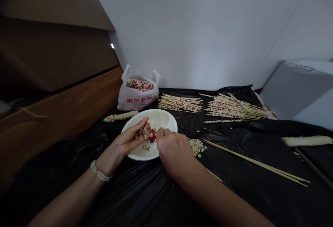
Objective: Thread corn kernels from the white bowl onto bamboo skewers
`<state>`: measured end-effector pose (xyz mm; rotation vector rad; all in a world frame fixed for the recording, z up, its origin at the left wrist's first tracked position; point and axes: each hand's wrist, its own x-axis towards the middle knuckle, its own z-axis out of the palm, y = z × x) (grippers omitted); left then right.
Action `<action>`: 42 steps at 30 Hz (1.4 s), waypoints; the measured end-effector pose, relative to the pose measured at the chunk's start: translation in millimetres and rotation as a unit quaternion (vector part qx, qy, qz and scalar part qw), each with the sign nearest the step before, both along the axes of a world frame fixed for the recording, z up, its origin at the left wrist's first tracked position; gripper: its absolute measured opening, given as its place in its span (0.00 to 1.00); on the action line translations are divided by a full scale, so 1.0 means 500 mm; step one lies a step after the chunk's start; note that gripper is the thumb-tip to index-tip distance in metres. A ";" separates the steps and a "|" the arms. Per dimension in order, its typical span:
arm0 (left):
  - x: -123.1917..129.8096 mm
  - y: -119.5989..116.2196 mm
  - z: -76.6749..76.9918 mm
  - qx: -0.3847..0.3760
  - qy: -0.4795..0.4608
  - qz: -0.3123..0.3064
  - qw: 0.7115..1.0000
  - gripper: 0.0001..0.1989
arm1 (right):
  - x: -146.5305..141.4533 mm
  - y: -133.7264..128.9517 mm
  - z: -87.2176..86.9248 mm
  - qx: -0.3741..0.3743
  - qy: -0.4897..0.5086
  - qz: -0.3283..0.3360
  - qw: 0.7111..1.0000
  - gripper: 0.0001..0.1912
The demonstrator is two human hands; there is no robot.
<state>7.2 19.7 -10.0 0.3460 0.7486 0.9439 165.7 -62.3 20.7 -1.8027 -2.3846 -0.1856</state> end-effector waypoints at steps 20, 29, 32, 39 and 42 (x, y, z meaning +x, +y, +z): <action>-0.003 0.002 -0.002 -0.014 -0.037 -0.044 0.998 0.21 | 0.022 0.011 0.010 0.025 -0.008 -0.019 0.999 0.13; -0.005 0.004 -0.010 -0.032 -0.031 -0.027 0.999 0.15 | 0.026 0.009 0.010 0.034 0.008 -0.006 0.999 0.11; -0.005 0.005 -0.014 -0.029 -0.035 -0.030 0.999 0.12 | 0.026 0.010 0.010 0.034 0.007 -0.008 0.999 0.12; -0.002 0.000 -0.011 -0.015 -0.022 -0.020 0.999 0.10 | 0.028 0.011 0.013 0.021 0.002 -0.009 1.000 0.11; -0.002 -0.001 -0.007 -0.007 -0.004 -0.016 1.000 0.10 | 0.027 0.010 0.015 0.020 -0.004 -0.012 1.000 0.10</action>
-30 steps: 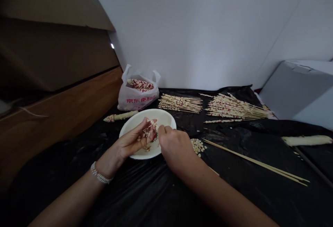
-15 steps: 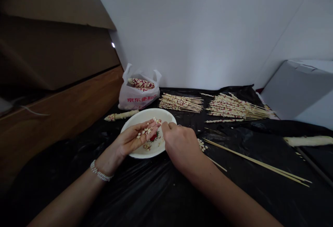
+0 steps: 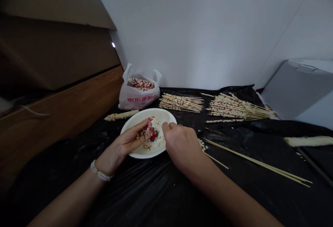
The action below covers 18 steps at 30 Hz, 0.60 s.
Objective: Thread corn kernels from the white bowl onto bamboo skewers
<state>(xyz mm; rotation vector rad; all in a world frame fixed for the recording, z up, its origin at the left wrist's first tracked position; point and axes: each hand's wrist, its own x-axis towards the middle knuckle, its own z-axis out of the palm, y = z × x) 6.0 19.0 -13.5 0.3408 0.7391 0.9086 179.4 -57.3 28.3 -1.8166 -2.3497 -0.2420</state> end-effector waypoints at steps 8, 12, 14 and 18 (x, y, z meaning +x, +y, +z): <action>-0.005 0.008 -0.009 0.027 -0.009 0.037 0.999 0.15 | 0.001 0.000 0.000 -0.001 -0.004 0.002 1.000 0.08; -0.010 0.013 -0.018 0.017 -0.011 0.048 0.999 0.16 | 0.000 -0.002 0.003 -0.014 -0.012 -0.005 1.000 0.09; -0.010 0.013 -0.018 0.016 -0.005 0.050 0.999 0.16 | -0.001 -0.003 0.003 -0.022 -0.015 -0.004 1.000 0.09; -0.007 0.008 -0.013 0.038 0.010 0.043 0.998 0.14 | -0.003 -0.002 0.001 -0.027 -0.021 -0.001 0.999 0.09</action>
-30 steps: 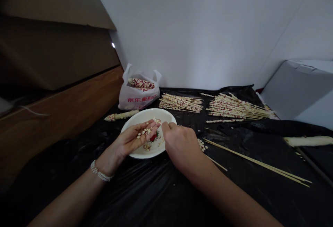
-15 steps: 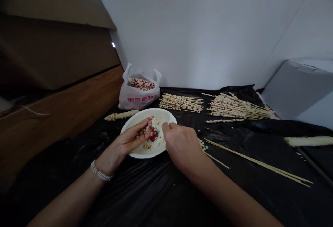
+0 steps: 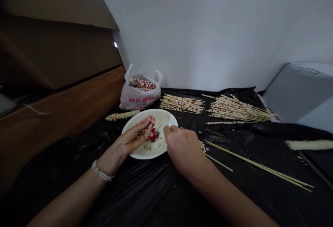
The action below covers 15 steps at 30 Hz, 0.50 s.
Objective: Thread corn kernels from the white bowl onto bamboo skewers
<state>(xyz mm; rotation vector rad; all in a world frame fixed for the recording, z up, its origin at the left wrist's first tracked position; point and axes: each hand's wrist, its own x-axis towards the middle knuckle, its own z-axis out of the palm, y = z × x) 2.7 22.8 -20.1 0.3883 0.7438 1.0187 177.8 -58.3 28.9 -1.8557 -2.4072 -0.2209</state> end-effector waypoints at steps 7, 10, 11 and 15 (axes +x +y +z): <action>0.006 -0.004 0.005 0.008 0.000 0.008 1.000 0.12 | -0.003 0.002 -0.001 -0.005 -0.010 -0.005 1.000 0.09; 0.008 -0.003 0.007 -0.003 -0.010 0.016 1.000 0.10 | -0.003 0.002 -0.001 -0.004 -0.010 -0.008 1.000 0.09; 0.008 -0.003 0.007 -0.009 -0.015 0.019 1.000 0.10 | -0.003 0.002 -0.001 -0.004 -0.010 -0.009 1.000 0.09; 0.006 -0.002 0.004 -0.023 -0.027 0.021 0.999 0.10 | -0.004 0.001 -0.001 -0.006 -0.009 -0.004 1.000 0.09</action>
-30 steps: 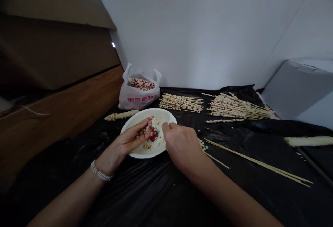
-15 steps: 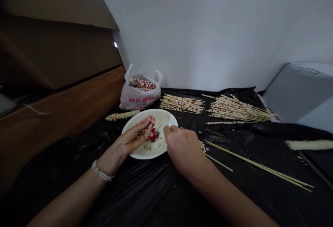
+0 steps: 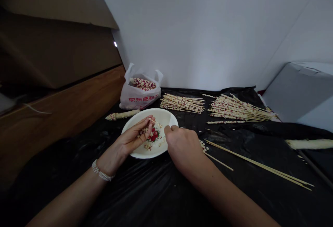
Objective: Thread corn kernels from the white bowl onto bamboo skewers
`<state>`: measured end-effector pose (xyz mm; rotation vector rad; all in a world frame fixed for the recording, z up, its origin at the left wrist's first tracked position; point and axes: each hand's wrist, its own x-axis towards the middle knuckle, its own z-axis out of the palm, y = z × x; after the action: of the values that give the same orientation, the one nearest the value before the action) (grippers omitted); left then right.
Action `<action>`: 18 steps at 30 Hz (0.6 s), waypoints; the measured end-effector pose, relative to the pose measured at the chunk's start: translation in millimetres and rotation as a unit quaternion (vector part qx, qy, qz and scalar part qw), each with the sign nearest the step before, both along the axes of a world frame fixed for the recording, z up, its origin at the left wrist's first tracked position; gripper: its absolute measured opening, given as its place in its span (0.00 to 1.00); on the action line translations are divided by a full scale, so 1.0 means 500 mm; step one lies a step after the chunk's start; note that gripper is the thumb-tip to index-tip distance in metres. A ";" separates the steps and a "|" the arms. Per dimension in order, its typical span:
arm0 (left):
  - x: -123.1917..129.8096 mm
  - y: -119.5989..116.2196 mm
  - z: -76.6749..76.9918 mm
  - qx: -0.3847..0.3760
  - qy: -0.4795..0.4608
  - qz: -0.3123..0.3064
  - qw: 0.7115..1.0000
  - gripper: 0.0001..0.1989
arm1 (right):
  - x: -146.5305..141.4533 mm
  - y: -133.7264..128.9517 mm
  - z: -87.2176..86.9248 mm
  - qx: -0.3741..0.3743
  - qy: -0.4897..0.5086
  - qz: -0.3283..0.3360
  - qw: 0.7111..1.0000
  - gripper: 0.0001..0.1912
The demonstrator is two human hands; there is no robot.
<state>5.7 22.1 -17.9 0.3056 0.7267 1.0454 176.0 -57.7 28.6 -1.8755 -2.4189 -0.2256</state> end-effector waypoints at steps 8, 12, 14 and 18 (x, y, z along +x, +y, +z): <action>0.000 -0.001 0.004 -0.010 0.005 -0.006 1.000 0.11 | -0.001 -0.002 -0.001 -0.005 0.001 0.005 1.000 0.10; -0.001 -0.003 0.007 -0.013 0.007 -0.020 1.000 0.09 | -0.003 -0.004 -0.004 -0.001 0.004 0.009 1.000 0.10; -0.002 -0.004 0.007 -0.007 0.006 -0.029 1.000 0.08 | -0.004 -0.004 -0.006 0.007 0.007 0.015 1.000 0.11; -0.003 -0.004 0.005 -0.006 0.006 -0.041 0.999 0.08 | -0.005 -0.003 -0.011 0.022 0.012 0.021 0.999 0.10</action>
<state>4.3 20.0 -15.4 0.3279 0.7253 0.9618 173.5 -59.0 22.9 -1.7980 -2.4144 -0.2511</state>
